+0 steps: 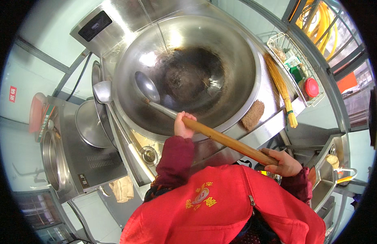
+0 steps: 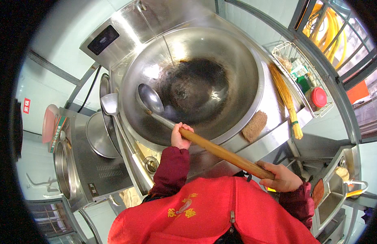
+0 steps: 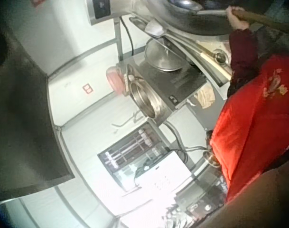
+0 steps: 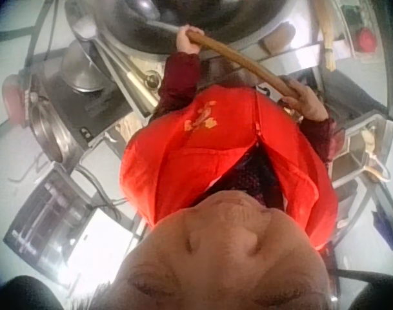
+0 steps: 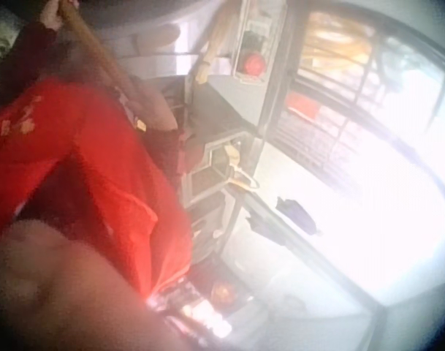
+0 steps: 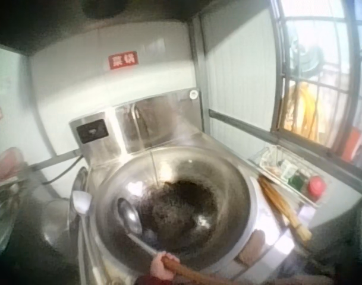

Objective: The person cleans a large metal wok in a commercial kitchen. They use a spatula and a brush to scrub the interior, then scoop out liquid with a ladle and rinse the wok with water from a tap. The person also uses a small broom to sweep the wok's surface.

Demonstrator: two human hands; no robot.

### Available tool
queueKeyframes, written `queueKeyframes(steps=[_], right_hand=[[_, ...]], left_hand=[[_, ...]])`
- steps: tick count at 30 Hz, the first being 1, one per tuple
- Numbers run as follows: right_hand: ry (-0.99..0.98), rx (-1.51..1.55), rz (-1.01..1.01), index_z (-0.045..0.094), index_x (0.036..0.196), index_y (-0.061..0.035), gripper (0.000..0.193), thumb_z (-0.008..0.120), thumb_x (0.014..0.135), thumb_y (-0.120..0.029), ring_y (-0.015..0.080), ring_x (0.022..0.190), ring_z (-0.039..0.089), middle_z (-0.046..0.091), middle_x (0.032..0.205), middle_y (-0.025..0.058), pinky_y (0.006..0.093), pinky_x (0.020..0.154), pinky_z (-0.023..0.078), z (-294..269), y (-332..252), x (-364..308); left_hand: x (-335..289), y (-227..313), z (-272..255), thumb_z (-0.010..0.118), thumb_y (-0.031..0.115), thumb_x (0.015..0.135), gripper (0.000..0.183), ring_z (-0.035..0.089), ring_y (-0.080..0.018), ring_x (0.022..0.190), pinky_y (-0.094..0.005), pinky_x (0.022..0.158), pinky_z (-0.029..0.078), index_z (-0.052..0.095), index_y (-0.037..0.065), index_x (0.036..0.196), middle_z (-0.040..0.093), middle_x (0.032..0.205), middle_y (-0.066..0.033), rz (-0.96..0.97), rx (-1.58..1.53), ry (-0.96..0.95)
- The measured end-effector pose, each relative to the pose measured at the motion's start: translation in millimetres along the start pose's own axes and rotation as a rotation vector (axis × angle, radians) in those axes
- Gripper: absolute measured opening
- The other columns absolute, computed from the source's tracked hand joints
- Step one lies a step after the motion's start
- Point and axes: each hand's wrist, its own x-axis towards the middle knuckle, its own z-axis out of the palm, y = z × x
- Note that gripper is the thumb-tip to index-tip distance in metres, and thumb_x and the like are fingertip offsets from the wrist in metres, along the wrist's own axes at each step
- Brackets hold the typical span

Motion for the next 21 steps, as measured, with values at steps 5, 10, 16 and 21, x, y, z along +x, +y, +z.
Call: queueKeyframes(steps=[5,10,16,21], right_hand=[[0.006,-0.056,0.09,0.042,0.123,-0.0032,0.053,0.061,0.074,-0.011,0.024,0.067,0.059,0.057,0.075,0.0152,0.0316,0.063,0.045,2.6,1.5,-8.6],[0.105,-0.224,0.048,0.043,0.121,-0.0071,0.053,0.062,0.071,-0.01,0.0315,0.073,0.059,0.058,0.082,0.017,0.036,0.064,0.046,9.9,6.5,-15.8],[0.291,-0.61,0.027,0.046,0.117,-0.0076,0.051,0.063,0.07,-0.016,0.0335,0.076,0.057,0.056,0.081,0.0148,0.0405,0.064,0.046,29.3,34.3,-21.9],[0.571,-0.87,-0.103,0.047,0.116,-0.0076,0.048,0.062,0.07,-0.013,0.0296,0.066,0.053,0.052,0.076,0.0107,0.0404,0.057,0.043,52.4,69.9,-21.9]], left_hand=[[-4.0,-3.1,-3.5,0.05,0.009,0.081,0.01,0.047,-0.0144,0.062,-0.0319,0.063,0.044,0.042,0.008,0.075,0.045,0.068,-0.0027,-0.027,-0.019,-0.091],[-12.2,-6.8,-0.2,0.052,0.016,0.083,0.013,0.049,-0.0143,0.066,-0.0375,0.08,0.043,0.042,0.011,0.075,0.045,0.068,0.0009,-0.084,-0.029,-0.225],[-18.5,-9.2,21.3,0.055,0.023,0.084,0.015,0.053,-0.0144,0.077,-0.0457,0.093,0.037,0.047,0.015,0.074,0.049,0.069,0.0051,-0.149,-0.013,-0.455],[-19.4,-13.4,39.4,0.053,0.023,0.086,0.013,0.053,-0.0154,0.079,-0.0482,0.087,0.042,0.05,0.014,0.077,0.052,0.073,0.0013,-0.185,0.032,-0.449]])
